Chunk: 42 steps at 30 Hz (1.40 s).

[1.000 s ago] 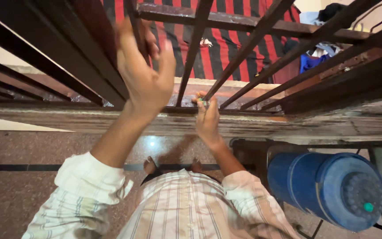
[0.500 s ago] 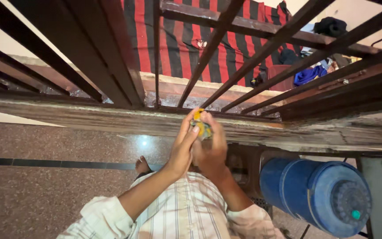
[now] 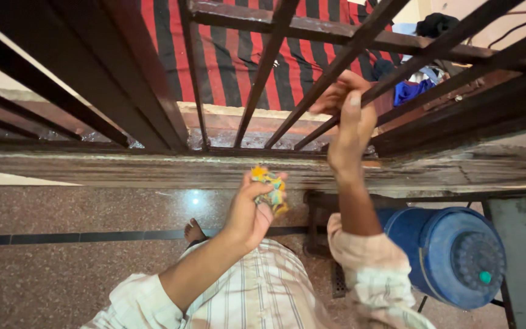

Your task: The person wipes the horizontal and vertical metal bars of a window gate using a patterned cloth, cleaning different sections by hand. The person is standing on a tiled floor near a large blue water container.

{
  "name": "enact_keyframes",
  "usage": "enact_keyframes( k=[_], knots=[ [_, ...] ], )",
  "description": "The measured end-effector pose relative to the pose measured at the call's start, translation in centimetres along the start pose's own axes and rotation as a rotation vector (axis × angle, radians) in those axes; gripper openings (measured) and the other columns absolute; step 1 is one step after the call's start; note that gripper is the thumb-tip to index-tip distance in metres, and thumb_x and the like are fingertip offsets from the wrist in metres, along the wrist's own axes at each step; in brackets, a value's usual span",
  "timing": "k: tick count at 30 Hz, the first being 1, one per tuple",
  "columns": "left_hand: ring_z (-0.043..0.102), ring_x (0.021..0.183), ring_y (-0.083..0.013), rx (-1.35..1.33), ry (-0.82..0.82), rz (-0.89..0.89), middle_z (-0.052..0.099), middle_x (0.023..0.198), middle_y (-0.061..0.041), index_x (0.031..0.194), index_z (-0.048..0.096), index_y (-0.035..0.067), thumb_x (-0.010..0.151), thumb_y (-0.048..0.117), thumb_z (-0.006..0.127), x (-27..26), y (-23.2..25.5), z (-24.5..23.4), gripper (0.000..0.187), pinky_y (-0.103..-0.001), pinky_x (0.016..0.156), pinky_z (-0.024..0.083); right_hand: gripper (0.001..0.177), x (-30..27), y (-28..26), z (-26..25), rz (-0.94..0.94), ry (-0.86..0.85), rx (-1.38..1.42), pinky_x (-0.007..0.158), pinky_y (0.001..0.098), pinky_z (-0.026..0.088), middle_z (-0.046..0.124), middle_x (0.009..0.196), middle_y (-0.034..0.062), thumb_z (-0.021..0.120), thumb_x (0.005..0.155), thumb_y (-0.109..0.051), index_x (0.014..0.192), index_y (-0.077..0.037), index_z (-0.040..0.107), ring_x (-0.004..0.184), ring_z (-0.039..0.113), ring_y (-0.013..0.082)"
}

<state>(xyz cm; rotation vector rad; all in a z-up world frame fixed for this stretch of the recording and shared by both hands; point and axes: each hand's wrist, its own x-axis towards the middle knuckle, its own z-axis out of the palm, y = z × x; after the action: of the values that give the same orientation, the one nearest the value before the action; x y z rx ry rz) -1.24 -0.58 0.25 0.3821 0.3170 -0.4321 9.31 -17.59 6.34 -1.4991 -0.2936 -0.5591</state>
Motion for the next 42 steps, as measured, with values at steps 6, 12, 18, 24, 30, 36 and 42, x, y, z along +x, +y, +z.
enact_keyframes(
  k=[6,12,18,24,30,36,42],
  knots=[
    [0.062,0.128,-0.0272,1.064,-0.089,1.040,0.057,0.143,-0.017,0.145,0.053,0.000,0.100,-0.010,0.054,-0.5,2.9,6.3,0.046,-0.035,0.113,0.050,0.033,0.2,2.4,1.3,-0.098,0.144,0.109,0.045,0.0232,0.027,0.044,0.071,-0.0001,0.050,0.116,-0.035,0.100,-0.006,0.047,0.052,0.034,0.0061],
    [0.053,0.140,-0.0314,1.121,-0.246,1.347,0.045,0.156,-0.023,0.156,0.031,-0.004,0.104,-0.003,0.050,1.4,5.1,13.2,0.056,-0.037,0.120,0.047,0.031,0.2,2.1,1.4,-0.053,0.182,0.095,0.053,0.0225,0.030,0.048,0.082,0.0002,0.053,0.112,-0.034,0.101,-0.005,0.048,0.061,0.039,0.0054],
    [0.050,0.146,-0.0409,1.280,-0.132,1.584,0.043,0.154,-0.028,0.153,0.028,-0.006,0.111,0.009,0.048,3.6,2.7,15.2,0.050,-0.045,0.125,0.042,0.035,0.4,2.5,2.0,-0.089,0.194,-0.022,0.069,0.0290,0.046,0.057,0.092,0.0007,0.060,0.106,-0.034,0.105,0.000,0.056,0.081,0.055,0.0109],
    [0.059,0.140,-0.0272,0.863,-0.173,1.134,0.058,0.146,-0.022,0.157,0.038,-0.007,0.115,0.000,0.036,3.3,3.7,13.0,0.042,-0.035,0.120,0.046,0.040,0.4,2.9,1.6,-0.173,0.234,-0.118,0.063,0.0275,0.036,0.051,0.078,0.0001,0.052,0.111,-0.042,0.098,-0.004,0.052,0.070,0.046,0.0086],
    [0.072,0.082,-0.0269,1.054,0.066,0.910,0.070,0.098,-0.017,0.124,0.059,-0.005,0.106,0.010,0.049,3.2,4.5,16.2,0.025,-0.036,0.075,0.056,0.038,-0.1,2.8,1.5,-0.162,0.221,-0.169,0.063,0.0268,0.040,0.051,0.080,0.0004,0.056,0.111,-0.039,0.098,-0.004,0.051,0.069,0.048,0.0095],
    [0.063,0.090,-0.0345,1.192,-0.119,1.554,0.059,0.104,-0.019,0.126,0.046,-0.008,0.102,0.028,0.067,5.4,4.3,16.4,0.048,-0.043,0.079,0.054,0.031,-0.2,4.5,1.1,0.018,0.263,0.174,0.071,0.0274,0.044,0.050,0.088,-0.0023,0.055,0.110,-0.036,0.101,-0.007,0.050,0.079,0.049,0.0098],
    [0.063,0.084,-0.0387,1.342,-0.194,1.408,0.061,0.090,-0.018,0.113,0.058,-0.003,0.106,0.030,0.060,12.1,2.0,4.2,0.034,-0.047,0.077,0.051,0.035,-0.1,3.4,1.8,-0.149,0.236,-0.038,0.049,0.0229,0.030,0.043,0.069,0.0001,0.049,0.114,-0.037,0.097,-0.007,0.047,0.056,0.039,0.0081]
  ],
)
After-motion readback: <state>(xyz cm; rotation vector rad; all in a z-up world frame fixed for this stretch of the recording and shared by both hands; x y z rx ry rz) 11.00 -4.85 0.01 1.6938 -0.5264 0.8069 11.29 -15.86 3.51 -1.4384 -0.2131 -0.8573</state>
